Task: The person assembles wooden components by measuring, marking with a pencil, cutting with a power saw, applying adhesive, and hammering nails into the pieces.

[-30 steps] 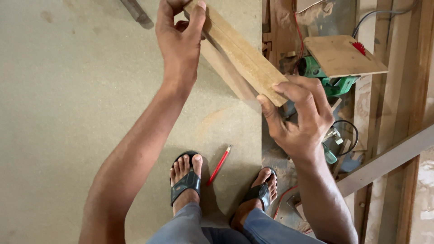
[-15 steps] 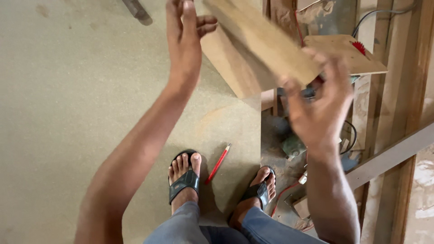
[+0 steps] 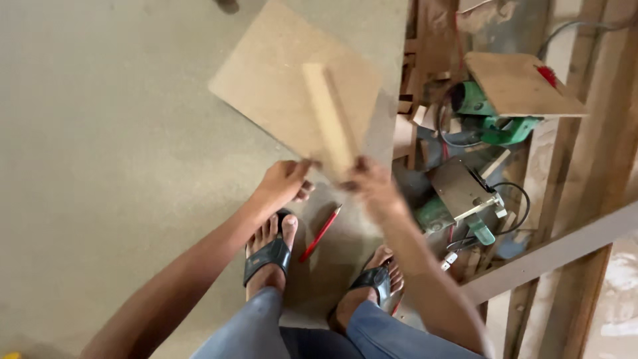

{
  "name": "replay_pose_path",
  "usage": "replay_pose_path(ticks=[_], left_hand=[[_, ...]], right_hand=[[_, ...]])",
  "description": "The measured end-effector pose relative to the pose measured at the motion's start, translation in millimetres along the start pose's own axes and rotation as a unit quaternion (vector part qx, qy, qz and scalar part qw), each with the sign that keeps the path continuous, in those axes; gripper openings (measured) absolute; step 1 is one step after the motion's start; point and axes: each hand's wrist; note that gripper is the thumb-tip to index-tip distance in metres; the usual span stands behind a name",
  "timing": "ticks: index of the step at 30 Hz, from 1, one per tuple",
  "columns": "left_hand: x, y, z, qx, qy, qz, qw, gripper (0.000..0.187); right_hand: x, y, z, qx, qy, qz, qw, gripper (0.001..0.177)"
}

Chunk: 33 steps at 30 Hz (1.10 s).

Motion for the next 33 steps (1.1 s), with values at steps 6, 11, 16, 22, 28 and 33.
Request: replay_pose_path(ticks=[6,11,16,22,28,33], left_hand=[[63,51,-45,-0.100,0.238,0.193,0.947,0.050],[139,100,-60,-0.107,0.191,0.240,0.946,0.052],[183,142,-89,-0.132,0.201,0.284,0.928,0.060],[180,155,-112,-0.085,0.081,0.416,0.902,0.078],[159,155,-113,-0.125,-0.274,0.520,0.799,0.087],[156,113,-117,-0.185,-0.312,0.505,0.783,0.075]], right_hand=[[-171,13,14,0.053,-0.247,-0.220,0.942,0.052],[-241,28,6,0.017,-0.196,-0.408,0.891,0.053],[-208,11,-4,0.067,-0.098,-0.366,0.923,0.060],[-201,-51,-54,0.164,-0.017,-0.334,0.928,0.043],[-203,-51,-88,0.508,0.389,-0.001,0.769,0.034],[-227,-41,-88,0.591,0.491,-0.079,0.635,0.068]])
Point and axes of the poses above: each hand's wrist, its own y-axis away from the middle knuckle, its own x-axis out of the back of the hand, z = x × y, and after that the axes turned 8 degrees about y, right-handed
